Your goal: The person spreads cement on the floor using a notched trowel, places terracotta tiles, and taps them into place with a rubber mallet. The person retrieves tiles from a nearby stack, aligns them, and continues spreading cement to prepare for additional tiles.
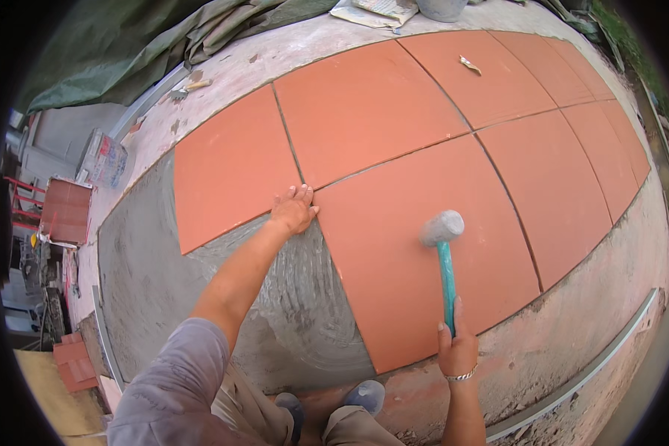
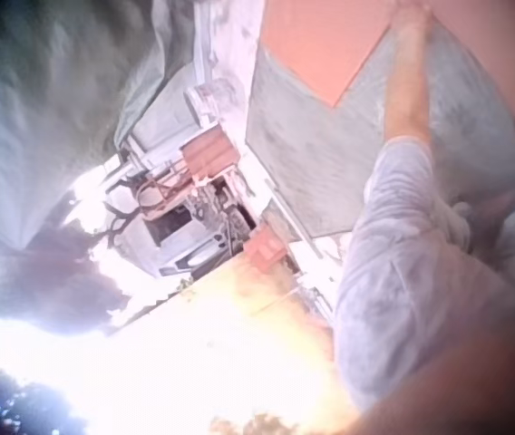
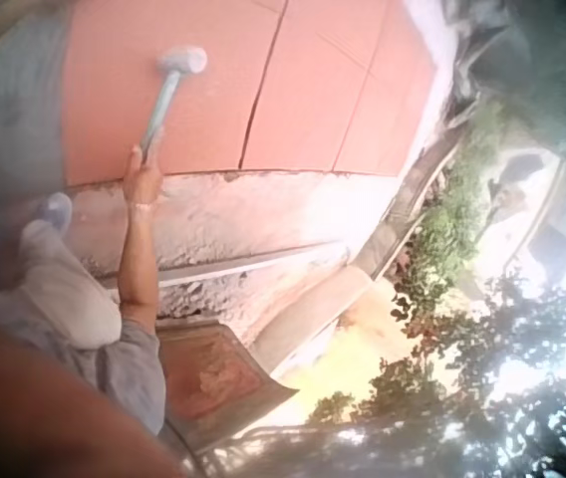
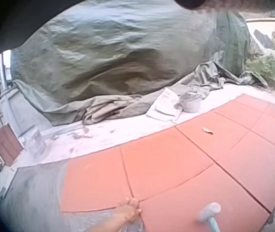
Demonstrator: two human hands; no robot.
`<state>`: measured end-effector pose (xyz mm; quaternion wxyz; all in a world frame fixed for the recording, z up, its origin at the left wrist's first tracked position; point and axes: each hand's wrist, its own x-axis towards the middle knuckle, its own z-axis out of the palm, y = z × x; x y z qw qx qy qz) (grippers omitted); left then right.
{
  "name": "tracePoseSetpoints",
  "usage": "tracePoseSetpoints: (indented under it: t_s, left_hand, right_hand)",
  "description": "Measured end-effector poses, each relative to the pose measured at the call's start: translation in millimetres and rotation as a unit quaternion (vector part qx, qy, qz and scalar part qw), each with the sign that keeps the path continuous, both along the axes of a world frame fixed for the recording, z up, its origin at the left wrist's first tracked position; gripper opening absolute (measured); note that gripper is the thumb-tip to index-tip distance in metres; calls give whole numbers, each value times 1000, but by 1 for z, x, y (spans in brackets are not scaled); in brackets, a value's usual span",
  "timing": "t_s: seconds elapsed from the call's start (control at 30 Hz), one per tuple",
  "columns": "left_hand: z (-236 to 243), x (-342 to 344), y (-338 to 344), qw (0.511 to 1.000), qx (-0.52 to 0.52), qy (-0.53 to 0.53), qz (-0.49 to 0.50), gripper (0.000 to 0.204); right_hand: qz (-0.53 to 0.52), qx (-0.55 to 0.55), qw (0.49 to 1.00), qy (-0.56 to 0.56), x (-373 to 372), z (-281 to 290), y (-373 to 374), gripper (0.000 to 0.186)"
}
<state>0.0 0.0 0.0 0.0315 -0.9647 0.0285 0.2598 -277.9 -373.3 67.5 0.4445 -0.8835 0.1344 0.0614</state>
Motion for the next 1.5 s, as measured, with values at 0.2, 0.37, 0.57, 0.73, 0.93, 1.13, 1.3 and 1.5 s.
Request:
tracePoseSetpoints:
  t_s: [0.2, 0.37, 0.57, 0.73, 0.93, 1.13, 1.3, 1.5]
  left_hand:
    - [1, 10, 6, 999, 6, -8, -41, 63]
    - [7, 26, 8, 998, -20, 44, -34, 62]
    - [13, 31, 8, 997, -32, 73, -15, 62]
    - [16, 32, 12, 996, -39, 74, -13, 61]
    - [18, 34, 11, 995, -38, 86, -11, 61]
    - [18, 35, 12, 994, -33, 105, -17, 60]
    - [19, 36, 13, 993, -30, 109, -26, 60]
    - [19, 36, 11, 992, -30, 119, -27, 61]
  right_hand:
    - [160, -63, 969, -178, 135, 25, 62, 62]
    - [173, -74, 925, -329, 207, 0, 123, 68]
    - [220, -109, 942, -229, 240, -60, 149, 67]
    - [213, -41, 943, -252, 256, -75, 146, 67]
    - [264, -169, 942, -121, 265, -75, 146, 66]
    - [239, -85, 934, -250, 262, -73, 144, 67]
    - [252, -95, 948, -170, 264, -73, 144, 65]
    - [250, -106, 952, -145, 258, -73, 145, 65]
